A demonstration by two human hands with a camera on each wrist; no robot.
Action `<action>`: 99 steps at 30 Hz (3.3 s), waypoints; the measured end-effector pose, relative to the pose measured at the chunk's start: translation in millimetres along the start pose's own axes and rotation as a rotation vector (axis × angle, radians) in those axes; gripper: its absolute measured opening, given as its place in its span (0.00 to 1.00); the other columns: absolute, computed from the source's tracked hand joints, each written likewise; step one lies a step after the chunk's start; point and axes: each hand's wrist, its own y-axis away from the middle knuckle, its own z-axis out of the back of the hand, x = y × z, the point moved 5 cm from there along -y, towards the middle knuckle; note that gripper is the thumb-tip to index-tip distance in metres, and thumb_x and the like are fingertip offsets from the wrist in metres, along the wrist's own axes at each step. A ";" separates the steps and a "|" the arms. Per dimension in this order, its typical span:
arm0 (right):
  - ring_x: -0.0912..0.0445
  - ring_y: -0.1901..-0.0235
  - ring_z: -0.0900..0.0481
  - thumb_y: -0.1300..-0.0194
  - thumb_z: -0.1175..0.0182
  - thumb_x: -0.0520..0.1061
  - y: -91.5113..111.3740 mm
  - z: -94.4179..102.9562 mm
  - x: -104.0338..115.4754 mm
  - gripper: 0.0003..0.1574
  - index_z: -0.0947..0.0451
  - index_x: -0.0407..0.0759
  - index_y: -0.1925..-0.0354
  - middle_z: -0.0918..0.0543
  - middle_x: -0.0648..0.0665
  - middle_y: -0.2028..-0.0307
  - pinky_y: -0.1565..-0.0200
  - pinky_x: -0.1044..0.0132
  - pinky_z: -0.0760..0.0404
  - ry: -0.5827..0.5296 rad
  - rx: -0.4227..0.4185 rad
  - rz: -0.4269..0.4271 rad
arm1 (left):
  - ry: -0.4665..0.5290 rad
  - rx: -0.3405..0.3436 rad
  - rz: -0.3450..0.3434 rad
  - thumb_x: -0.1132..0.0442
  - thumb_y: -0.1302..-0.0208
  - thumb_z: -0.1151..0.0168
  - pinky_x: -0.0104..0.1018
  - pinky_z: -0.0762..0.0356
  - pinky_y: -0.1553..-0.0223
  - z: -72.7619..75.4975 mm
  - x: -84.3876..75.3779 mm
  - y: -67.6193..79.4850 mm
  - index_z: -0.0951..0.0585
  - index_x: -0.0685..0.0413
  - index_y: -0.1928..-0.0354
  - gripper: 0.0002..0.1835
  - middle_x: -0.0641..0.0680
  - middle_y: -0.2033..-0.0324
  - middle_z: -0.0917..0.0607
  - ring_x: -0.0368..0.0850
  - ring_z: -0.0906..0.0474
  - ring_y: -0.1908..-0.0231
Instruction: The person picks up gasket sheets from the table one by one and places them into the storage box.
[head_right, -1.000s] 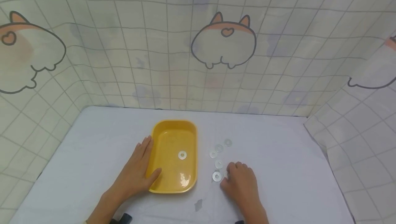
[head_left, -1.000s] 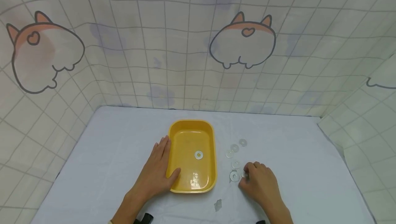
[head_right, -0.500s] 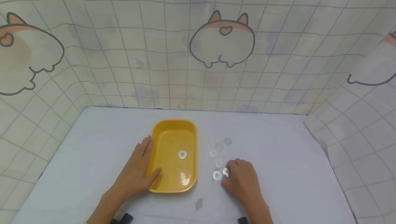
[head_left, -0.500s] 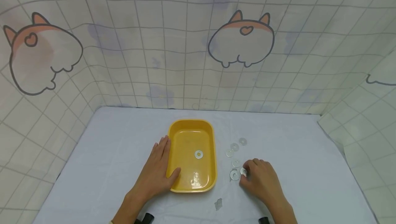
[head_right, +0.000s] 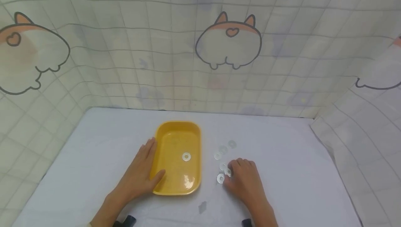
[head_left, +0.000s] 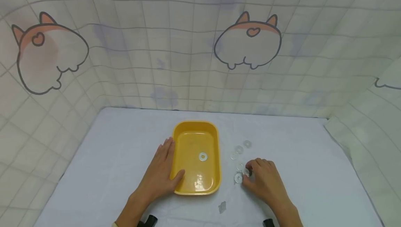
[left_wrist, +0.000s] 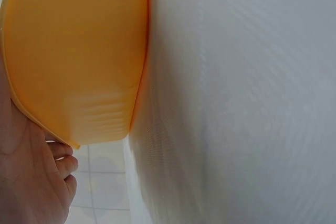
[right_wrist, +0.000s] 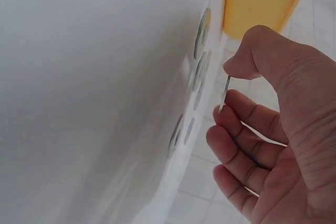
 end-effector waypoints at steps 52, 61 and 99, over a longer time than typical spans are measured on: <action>0.57 0.62 0.20 0.44 0.25 0.45 -51.9 15.1 29.5 0.14 0.13 0.46 0.58 0.14 0.52 0.64 0.50 0.56 0.14 -0.217 0.058 0.079 | 0.018 -0.001 -0.003 0.44 0.31 0.37 0.43 0.61 0.12 -4.7 1.1 -2.7 0.50 0.66 0.16 0.53 0.63 0.15 0.48 0.58 0.50 0.15; 0.56 0.59 0.19 0.40 0.26 0.47 -61.8 13.8 49.8 0.12 0.14 0.48 0.58 0.13 0.54 0.62 0.48 0.57 0.18 -0.262 0.092 0.120 | 0.023 -0.004 0.005 0.45 0.32 0.36 0.52 0.50 0.14 -2.6 1.1 -1.1 0.50 0.67 0.17 0.54 0.64 0.15 0.47 0.59 0.50 0.15; 0.56 0.62 0.19 0.42 0.29 0.45 -82.2 2.2 89.6 0.12 0.15 0.45 0.59 0.13 0.52 0.63 0.47 0.55 0.16 -0.235 0.111 0.271 | 0.043 -0.009 -0.005 0.45 0.31 0.37 0.43 0.60 0.12 -4.2 4.0 0.1 0.50 0.66 0.16 0.53 0.63 0.15 0.47 0.57 0.50 0.15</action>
